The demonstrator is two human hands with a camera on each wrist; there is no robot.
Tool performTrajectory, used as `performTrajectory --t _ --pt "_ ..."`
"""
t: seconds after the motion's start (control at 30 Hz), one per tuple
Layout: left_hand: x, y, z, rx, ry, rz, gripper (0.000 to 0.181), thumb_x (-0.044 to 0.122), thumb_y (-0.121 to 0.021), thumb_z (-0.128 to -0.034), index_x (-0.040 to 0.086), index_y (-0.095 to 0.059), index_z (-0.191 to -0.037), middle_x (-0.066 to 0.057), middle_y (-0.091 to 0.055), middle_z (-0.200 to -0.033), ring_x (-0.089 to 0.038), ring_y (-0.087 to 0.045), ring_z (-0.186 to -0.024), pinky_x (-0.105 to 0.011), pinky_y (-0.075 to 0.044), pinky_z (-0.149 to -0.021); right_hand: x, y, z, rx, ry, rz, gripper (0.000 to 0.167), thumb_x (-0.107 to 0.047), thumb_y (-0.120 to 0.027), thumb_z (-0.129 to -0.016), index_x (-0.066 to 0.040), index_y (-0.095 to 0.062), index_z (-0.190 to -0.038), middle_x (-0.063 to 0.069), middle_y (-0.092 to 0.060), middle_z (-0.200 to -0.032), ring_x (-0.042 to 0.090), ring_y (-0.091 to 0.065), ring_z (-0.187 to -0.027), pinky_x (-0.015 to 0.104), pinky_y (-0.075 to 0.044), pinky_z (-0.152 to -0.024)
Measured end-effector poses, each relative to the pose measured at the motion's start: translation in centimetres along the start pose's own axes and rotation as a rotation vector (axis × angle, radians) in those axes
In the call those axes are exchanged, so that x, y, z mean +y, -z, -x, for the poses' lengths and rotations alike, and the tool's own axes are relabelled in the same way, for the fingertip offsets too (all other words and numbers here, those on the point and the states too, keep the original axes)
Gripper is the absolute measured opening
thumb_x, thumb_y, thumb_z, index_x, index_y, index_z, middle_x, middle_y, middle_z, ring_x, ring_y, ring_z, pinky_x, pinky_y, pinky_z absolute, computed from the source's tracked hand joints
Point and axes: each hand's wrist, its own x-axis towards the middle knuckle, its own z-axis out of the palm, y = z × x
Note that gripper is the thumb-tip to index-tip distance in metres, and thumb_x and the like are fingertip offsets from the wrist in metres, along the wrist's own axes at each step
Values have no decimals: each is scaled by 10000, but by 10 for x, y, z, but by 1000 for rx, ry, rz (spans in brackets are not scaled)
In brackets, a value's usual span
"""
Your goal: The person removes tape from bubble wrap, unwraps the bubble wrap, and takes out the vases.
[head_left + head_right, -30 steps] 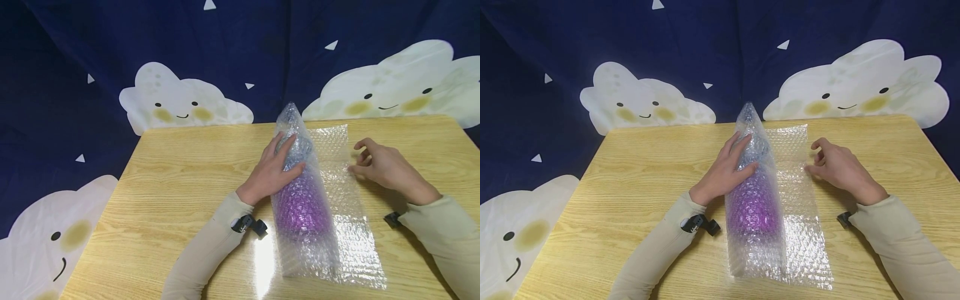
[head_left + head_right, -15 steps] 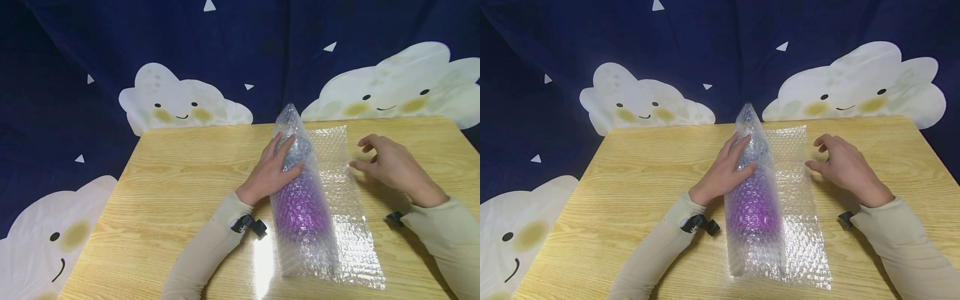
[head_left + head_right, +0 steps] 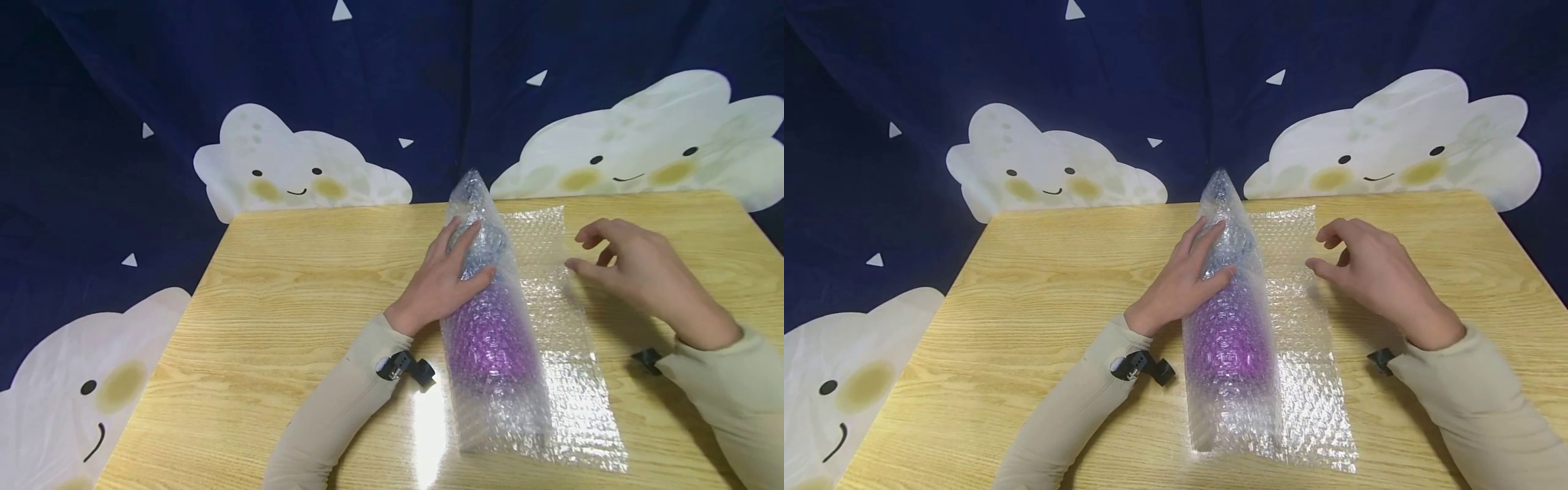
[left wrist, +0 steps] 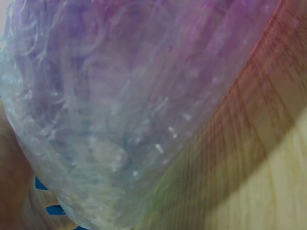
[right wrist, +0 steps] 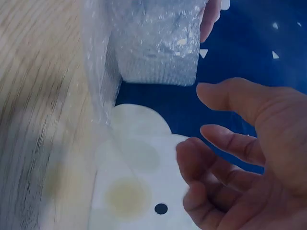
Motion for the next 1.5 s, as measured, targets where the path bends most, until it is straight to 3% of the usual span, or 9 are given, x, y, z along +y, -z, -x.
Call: performTrajectory --t 0.3,0.57,0.97,1.5 --pt "0 1 1 -1 4 5 789 642 -445 -995 385 -115 -1665 18 20 -1772 -276 -64 -1651 -628 -353 -1226 -12 -7 5 4 123 -4 344 -263 -841 -866 -74 -702 -1117 126 -766 -1046 180 -715 -783 303 -528 -644" --pt "1 0 0 1 1 6 790 638 -452 -995 381 -120 -1665 13 14 -1773 -279 -71 -1651 -627 -339 -1235 -18 -13 6 -54 130 -46 386 -282 -823 -891 -60 -690 -1177 126 -762 -1068 189 -734 -830 296 -559 -662" --pt "1 0 -1 14 -2 5 804 632 -466 -985 356 -145 -1668 -11 -10 -1776 -306 -100 -1646 -635 -349 -1226 -18 -25 5 -181 162 -90 472 -245 -853 -855 -32 -675 -1237 145 -750 -1136 208 -742 -902 415 -635 -758" --pt "0 -1 -1 4 7 -10 792 637 -460 -993 388 -120 -1664 23 11 -1772 -285 -93 -1647 -630 -351 -1227 -12 -36 7 -243 262 -18 550 -317 -871 -827 -26 -689 -1258 135 -711 -1172 264 -708 -987 504 -614 -859"
